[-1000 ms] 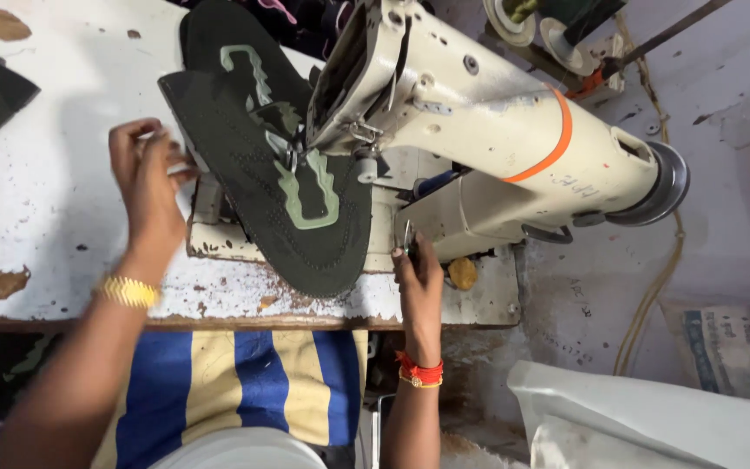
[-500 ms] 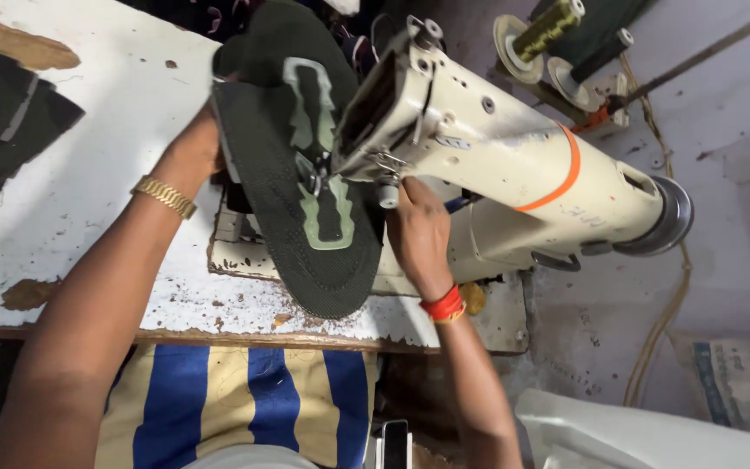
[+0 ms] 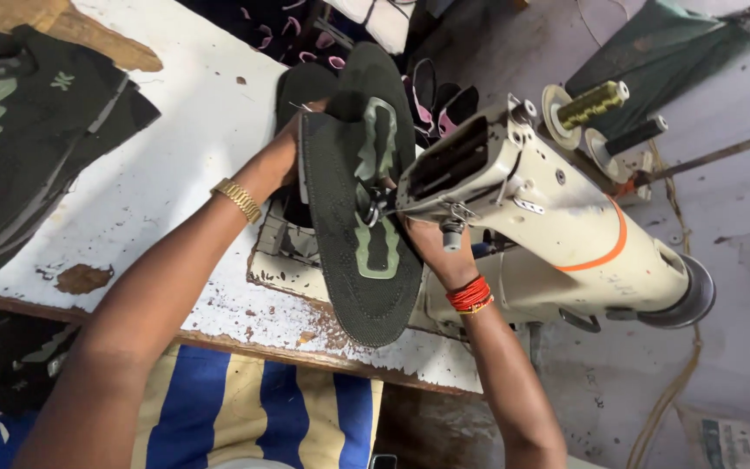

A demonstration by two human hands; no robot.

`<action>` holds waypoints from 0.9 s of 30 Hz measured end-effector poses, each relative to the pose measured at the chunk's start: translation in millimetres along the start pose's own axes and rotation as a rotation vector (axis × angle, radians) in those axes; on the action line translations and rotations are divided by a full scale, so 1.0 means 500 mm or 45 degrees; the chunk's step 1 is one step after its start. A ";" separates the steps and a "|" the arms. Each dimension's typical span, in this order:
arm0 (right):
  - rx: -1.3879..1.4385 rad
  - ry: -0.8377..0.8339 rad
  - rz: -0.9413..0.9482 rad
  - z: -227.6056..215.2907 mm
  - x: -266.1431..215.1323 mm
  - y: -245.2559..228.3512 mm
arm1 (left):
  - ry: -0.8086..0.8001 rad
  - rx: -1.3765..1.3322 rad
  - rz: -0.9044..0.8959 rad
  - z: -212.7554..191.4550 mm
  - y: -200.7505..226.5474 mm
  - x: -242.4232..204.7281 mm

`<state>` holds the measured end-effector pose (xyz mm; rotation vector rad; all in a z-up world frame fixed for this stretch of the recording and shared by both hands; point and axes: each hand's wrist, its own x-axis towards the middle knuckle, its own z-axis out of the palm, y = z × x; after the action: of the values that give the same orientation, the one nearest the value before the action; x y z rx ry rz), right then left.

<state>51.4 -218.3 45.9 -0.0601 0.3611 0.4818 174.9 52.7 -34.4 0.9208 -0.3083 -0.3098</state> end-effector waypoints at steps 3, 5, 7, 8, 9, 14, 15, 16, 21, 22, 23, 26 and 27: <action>0.538 -0.162 0.087 -0.026 0.003 -0.017 | -0.002 0.004 -0.031 -0.004 -0.013 0.007; 1.062 -0.193 0.209 -0.035 0.000 -0.021 | -0.027 -0.008 -0.056 -0.014 -0.029 0.020; 1.459 -0.215 0.302 -0.045 -0.005 -0.014 | -0.013 -0.053 -0.080 -0.013 -0.034 0.020; 1.854 -0.234 0.396 -0.047 -0.003 -0.013 | -0.001 -0.097 -0.101 -0.014 -0.033 0.023; 1.849 -0.233 0.405 -0.044 -0.001 -0.012 | 0.001 -0.094 -0.093 -0.016 -0.028 0.026; 2.285 -0.160 0.605 0.004 -0.023 0.039 | 0.086 -0.078 -0.195 -0.008 -0.021 0.011; 2.285 -0.162 0.608 0.012 -0.017 0.042 | 0.085 -0.075 -0.193 -0.017 -0.033 0.021; 1.325 -0.030 0.189 0.020 -0.014 0.045 | 0.082 -0.119 -0.202 -0.025 -0.048 0.031; 0.668 0.120 -0.010 -0.034 -0.013 -0.011 | 0.012 -0.268 -0.163 -0.028 -0.060 0.038; 1.003 -0.003 0.289 -0.064 -0.011 -0.038 | 0.013 -0.292 -0.178 -0.026 -0.055 0.040; 1.331 -0.130 0.595 -0.093 -0.010 -0.065 | 0.014 -0.317 -0.192 -0.024 -0.050 0.042; 0.737 -0.294 0.349 -0.122 0.005 -0.092 | 0.011 -0.331 -0.199 -0.030 -0.056 0.052; 0.739 -0.301 0.347 -0.115 0.003 -0.077 | 0.005 -0.326 -0.201 -0.028 -0.043 0.050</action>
<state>51.8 -259.9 -9.4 0.6112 0.2658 0.6293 200.5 40.8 -56.7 0.6945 -0.1869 -0.4811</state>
